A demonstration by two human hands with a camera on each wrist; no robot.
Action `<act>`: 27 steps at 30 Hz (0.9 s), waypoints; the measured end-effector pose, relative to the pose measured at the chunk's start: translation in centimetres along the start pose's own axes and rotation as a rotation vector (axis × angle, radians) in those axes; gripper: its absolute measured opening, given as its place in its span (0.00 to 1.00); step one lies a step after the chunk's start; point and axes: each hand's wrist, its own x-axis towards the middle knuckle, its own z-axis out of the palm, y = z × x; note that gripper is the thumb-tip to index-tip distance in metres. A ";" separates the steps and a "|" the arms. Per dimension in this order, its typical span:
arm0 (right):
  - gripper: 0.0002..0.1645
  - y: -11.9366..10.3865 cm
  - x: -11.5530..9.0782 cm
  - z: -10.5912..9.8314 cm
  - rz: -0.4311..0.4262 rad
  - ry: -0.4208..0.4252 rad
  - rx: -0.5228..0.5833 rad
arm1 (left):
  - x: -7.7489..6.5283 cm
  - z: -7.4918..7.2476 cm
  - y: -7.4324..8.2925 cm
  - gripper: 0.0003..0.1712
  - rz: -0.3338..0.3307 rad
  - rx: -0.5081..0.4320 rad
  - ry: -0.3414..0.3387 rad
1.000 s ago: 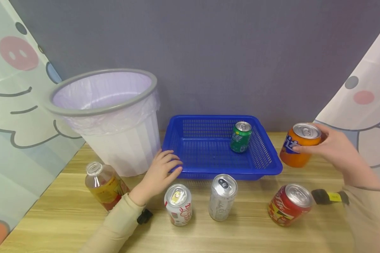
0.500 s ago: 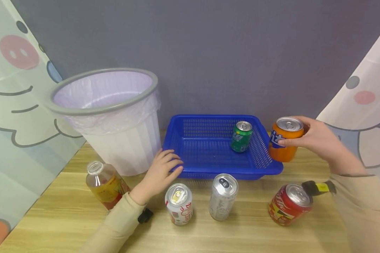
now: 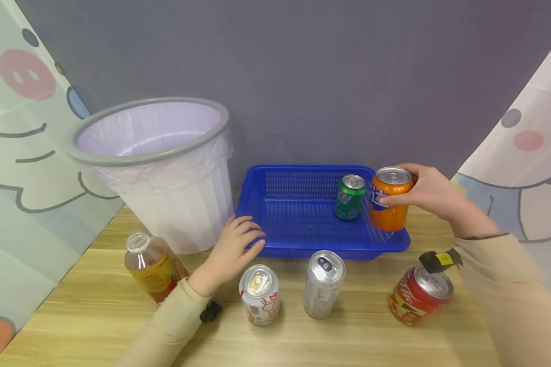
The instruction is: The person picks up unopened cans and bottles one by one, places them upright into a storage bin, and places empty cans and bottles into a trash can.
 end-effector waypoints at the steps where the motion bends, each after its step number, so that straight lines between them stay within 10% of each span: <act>1: 0.48 -0.2 0.2 0.1 -0.001 -0.007 0.001 | 0.0 0.0 0.0 0.16 0.000 0.001 0.000; 27: 0.47 -3.4 3.4 3.4 -0.138 -0.075 -0.200 | 0.0 0.1 0.0 0.16 -0.002 0.004 0.002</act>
